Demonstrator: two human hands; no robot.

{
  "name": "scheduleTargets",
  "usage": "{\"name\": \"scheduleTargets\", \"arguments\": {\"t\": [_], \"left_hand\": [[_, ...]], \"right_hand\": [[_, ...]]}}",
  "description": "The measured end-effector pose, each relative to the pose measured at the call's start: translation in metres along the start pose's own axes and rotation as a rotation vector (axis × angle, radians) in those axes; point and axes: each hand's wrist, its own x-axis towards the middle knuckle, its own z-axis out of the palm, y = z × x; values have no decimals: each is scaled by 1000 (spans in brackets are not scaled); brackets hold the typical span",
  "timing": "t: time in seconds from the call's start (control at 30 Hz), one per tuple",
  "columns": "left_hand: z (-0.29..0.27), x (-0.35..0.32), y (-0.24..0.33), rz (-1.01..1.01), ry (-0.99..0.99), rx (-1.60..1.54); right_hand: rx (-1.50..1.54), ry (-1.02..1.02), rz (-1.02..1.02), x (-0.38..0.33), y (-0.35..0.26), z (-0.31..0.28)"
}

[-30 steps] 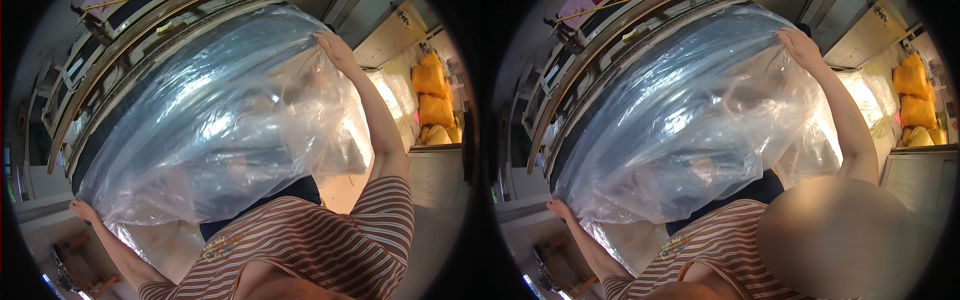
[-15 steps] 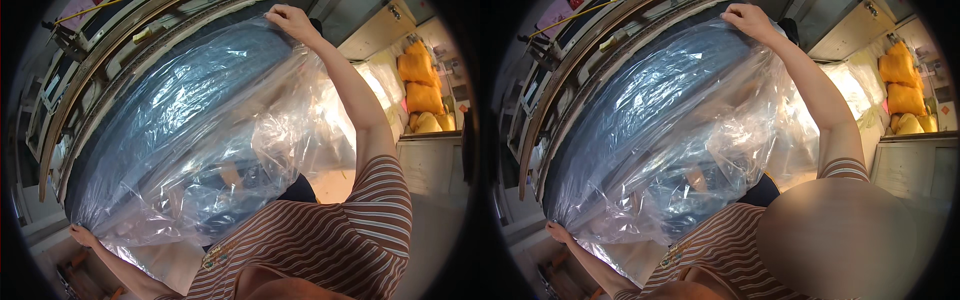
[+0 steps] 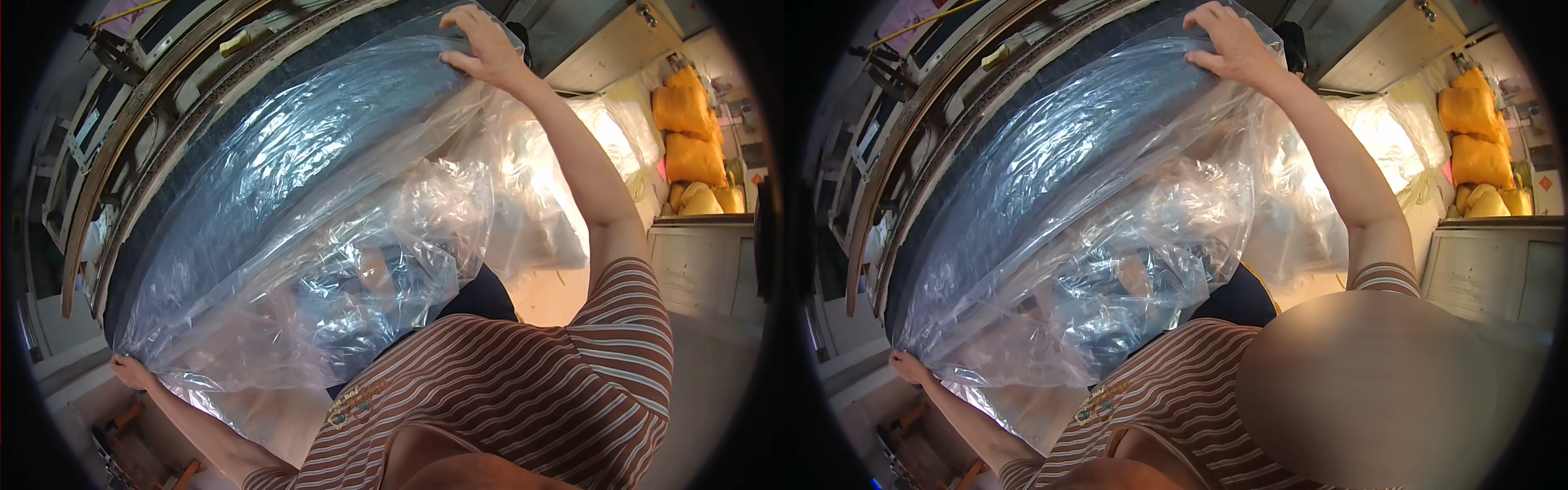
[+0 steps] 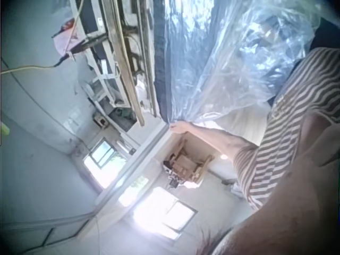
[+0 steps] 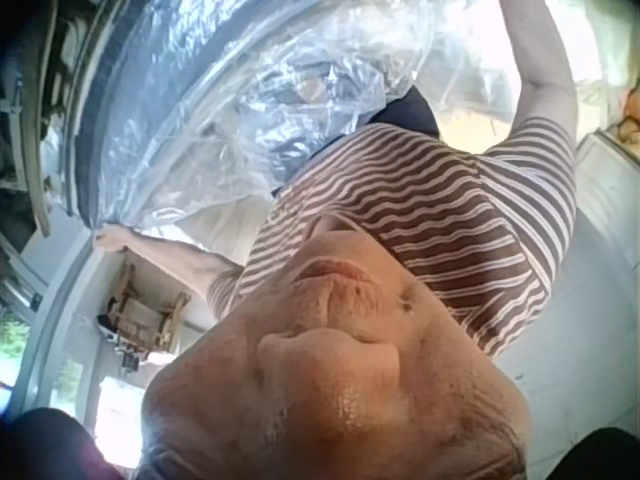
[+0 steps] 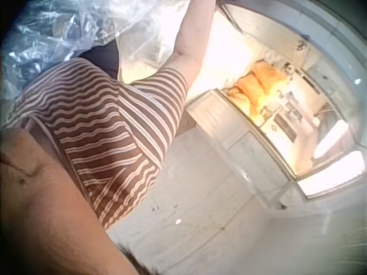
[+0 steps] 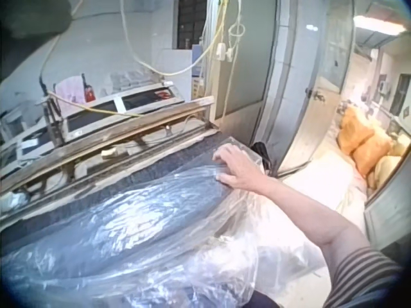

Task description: Wrapping a large dark-grey foam or rubber product in plastic film on a workbench.

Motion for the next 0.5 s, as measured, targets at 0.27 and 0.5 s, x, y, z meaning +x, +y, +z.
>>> {"name": "scheduleTargets", "arguments": {"t": [0.27, 0.5], "left_hand": [[10, 17, -52, 141, 134, -171], [-82, 14, -90, -195, -93, -783]], "right_hand": [[228, -64, 487, 27, 17, 39], [54, -305, 533, 41, 11, 25]]}}
